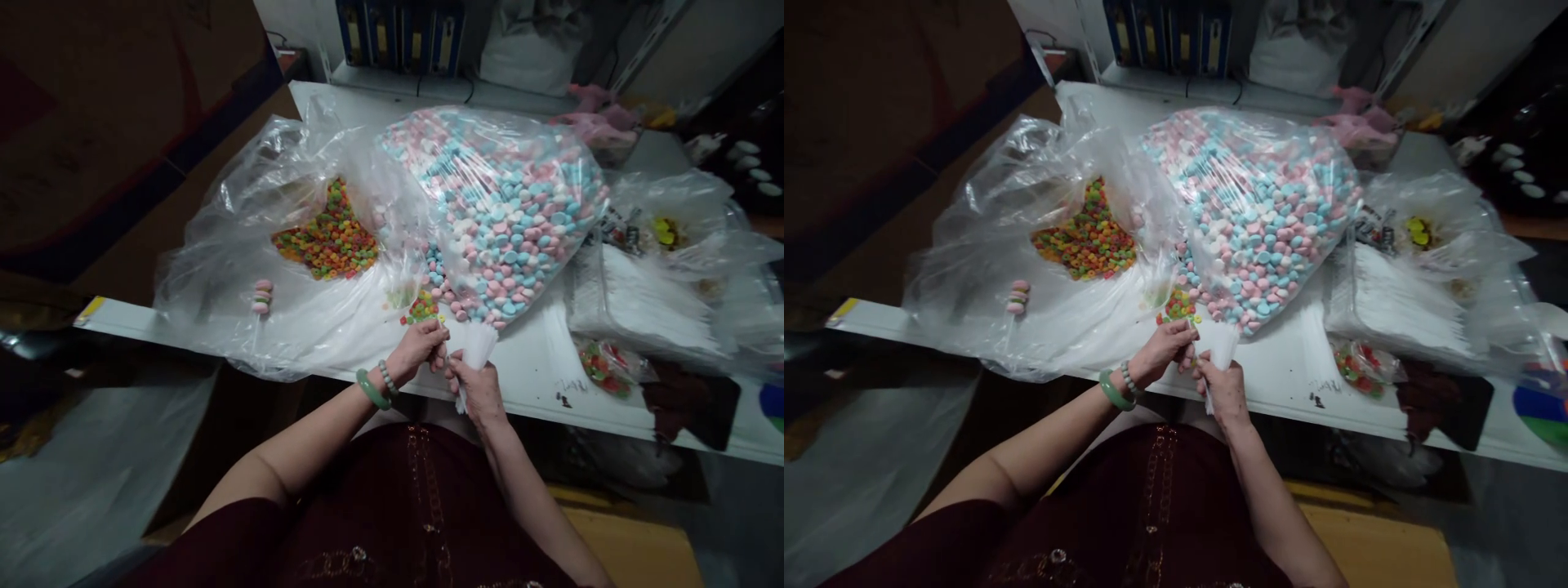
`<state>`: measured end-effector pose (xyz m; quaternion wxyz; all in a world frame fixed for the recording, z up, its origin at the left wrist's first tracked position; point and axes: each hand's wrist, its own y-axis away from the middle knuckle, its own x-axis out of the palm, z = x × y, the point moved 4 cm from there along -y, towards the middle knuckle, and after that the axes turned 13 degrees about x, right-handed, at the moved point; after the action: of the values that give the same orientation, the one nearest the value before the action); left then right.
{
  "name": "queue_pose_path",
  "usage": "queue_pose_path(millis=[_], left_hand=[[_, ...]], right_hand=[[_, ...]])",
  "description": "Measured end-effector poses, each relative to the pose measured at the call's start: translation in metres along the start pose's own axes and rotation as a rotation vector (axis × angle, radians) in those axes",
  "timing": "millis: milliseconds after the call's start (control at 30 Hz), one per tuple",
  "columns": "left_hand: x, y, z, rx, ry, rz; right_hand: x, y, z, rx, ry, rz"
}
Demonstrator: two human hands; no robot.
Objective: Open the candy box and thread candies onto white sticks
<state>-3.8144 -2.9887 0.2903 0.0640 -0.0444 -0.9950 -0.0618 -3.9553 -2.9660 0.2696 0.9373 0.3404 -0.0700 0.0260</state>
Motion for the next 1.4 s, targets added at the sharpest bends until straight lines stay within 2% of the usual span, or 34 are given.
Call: queue_pose_path(millis=[100, 167, 233, 300, 400, 500, 567, 633, 700, 767, 867, 933, 1000, 1133, 1200, 1300, 1400], left_hand=[[0.011, -0.033, -0.010, 0.249, -0.675, 0.008], [0.024, -0.056, -0.014, 0.458, -1.103, 0.058], [0.037, -0.076, -0.010, 0.594, -1.360, 0.149], [0.045, -0.087, -0.002, 0.635, -1.463, 0.226], [0.047, -0.082, 0.009, 0.651, -1.467, 0.358], [0.042, -0.055, 0.019, 0.682, -1.479, 0.467], [0.034, -0.032, 0.025, 0.693, -1.504, 0.480], [0.024, -0.009, 0.032, 0.715, -1.496, 0.443], [0.010, 0.011, 0.037, 0.753, -1.429, 0.318], [-0.008, 0.027, 0.041, 0.766, -1.313, 0.108], [-0.036, 0.047, 0.046, 0.662, -1.077, -0.234], [-0.044, 0.057, 0.048, 0.575, -0.955, -0.346], [-0.040, 0.064, 0.046, 0.568, -0.936, -0.294], [-0.012, 0.069, 0.041, 0.661, -1.147, 0.049], [-0.004, 0.069, 0.044, 0.639, -1.271, 0.143], [-0.009, 0.064, 0.051, 0.558, -1.362, 0.201], [-0.028, 0.047, 0.052, 0.479, -1.390, 0.147]], right_hand=[[-0.028, -0.009, 0.007, -0.111, -0.048, -0.251], [-0.046, -0.015, 0.008, -0.125, -0.062, -0.340], [-0.058, -0.019, 0.005, -0.105, -0.093, -0.361], [-0.062, -0.020, 0.000, -0.067, -0.123, -0.353], [-0.061, -0.019, -0.008, -0.020, -0.153, -0.326], [-0.059, -0.019, -0.009, -0.014, -0.179, -0.291], [-0.061, -0.019, -0.008, -0.007, -0.188, -0.277], [-0.063, -0.019, -0.008, 0.000, -0.190, -0.264], [-0.064, -0.017, -0.008, -0.002, -0.182, -0.247], [-0.065, -0.015, -0.010, -0.005, -0.163, -0.228], [-0.063, -0.012, -0.013, 0.002, -0.115, -0.209], [-0.061, -0.011, -0.015, 0.004, -0.084, -0.206], [-0.058, -0.010, -0.016, 0.002, -0.063, -0.202], [-0.056, -0.011, -0.014, -0.008, -0.058, -0.212], [-0.057, -0.011, -0.012, -0.017, -0.078, -0.217], [-0.058, -0.011, -0.011, -0.020, -0.095, -0.213], [-0.058, -0.012, -0.011, -0.015, -0.079, -0.218]])
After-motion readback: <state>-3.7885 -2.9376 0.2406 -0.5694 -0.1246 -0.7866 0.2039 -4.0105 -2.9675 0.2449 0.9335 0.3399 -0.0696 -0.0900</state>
